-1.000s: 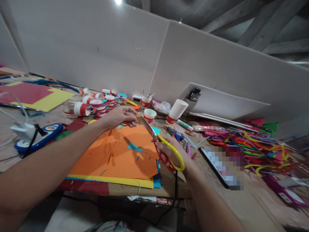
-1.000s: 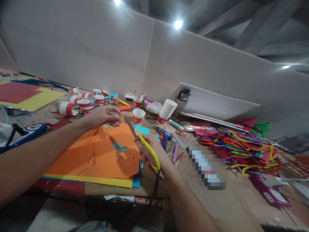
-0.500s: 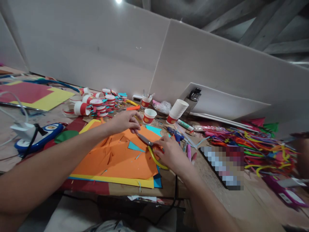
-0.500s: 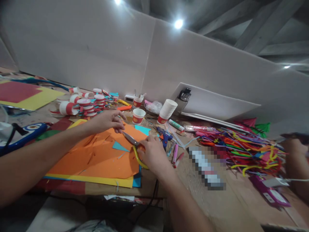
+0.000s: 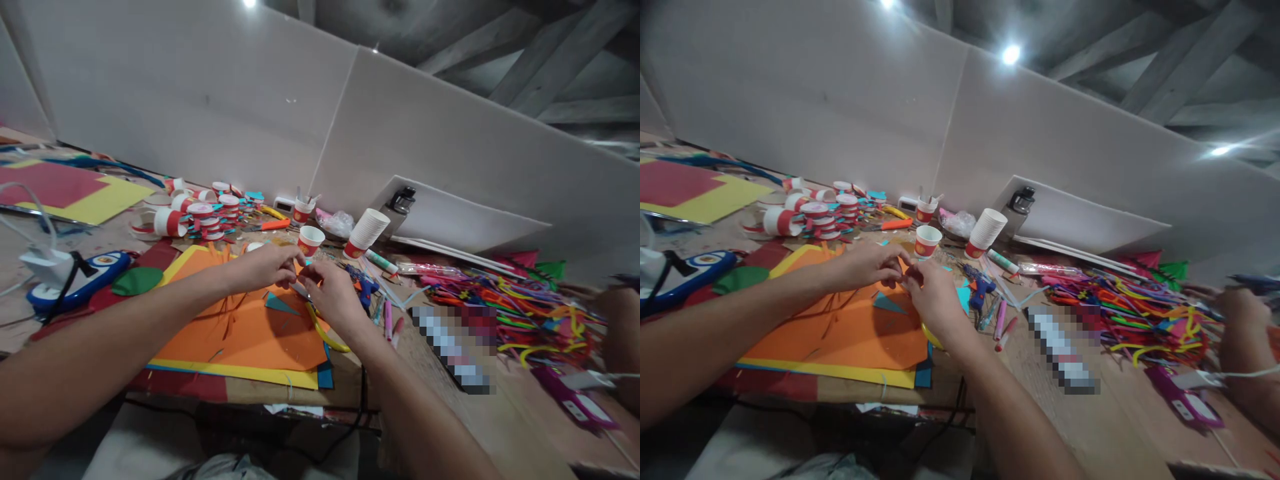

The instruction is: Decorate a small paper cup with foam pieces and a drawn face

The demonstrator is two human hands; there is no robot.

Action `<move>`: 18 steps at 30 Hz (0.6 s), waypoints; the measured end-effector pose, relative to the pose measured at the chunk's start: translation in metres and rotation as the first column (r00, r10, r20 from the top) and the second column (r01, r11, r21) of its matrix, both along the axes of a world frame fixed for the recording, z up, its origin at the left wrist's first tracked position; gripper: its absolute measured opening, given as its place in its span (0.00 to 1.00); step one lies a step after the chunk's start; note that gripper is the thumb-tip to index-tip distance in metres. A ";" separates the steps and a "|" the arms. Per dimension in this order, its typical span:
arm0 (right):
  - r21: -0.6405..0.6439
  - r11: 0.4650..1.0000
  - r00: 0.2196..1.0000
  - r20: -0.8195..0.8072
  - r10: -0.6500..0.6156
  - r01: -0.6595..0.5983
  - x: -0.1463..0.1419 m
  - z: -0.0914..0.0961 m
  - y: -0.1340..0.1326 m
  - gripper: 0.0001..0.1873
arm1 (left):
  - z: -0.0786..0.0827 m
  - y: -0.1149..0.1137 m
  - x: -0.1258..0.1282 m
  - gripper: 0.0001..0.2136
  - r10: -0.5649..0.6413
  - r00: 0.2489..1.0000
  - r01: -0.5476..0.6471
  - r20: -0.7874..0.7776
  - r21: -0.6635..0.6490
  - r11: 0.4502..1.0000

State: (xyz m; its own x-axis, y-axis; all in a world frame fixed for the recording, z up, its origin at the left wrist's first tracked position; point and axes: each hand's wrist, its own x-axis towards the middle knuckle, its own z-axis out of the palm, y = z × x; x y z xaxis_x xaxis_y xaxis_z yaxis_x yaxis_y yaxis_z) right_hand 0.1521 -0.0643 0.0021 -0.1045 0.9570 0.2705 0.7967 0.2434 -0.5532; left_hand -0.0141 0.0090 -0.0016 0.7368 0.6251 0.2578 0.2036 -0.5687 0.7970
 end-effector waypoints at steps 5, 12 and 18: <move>-0.007 1.000 0.990 -0.138 -0.016 0.015 0.002 -0.005 -0.002 0.08 | -0.006 0.005 0.000 0.12 0.031 0.999 -0.032 0.031 0.024 0.999; -0.120 0.975 0.694 -0.687 -0.216 0.185 0.018 -0.016 0.008 0.11 | -0.004 0.016 -0.002 0.04 0.285 0.950 -0.244 0.126 -0.268 0.932; -0.110 0.980 0.499 -0.848 -0.180 0.166 0.012 -0.020 0.005 0.12 | -0.015 -0.004 0.018 0.11 0.308 0.891 -0.017 0.334 -0.653 0.757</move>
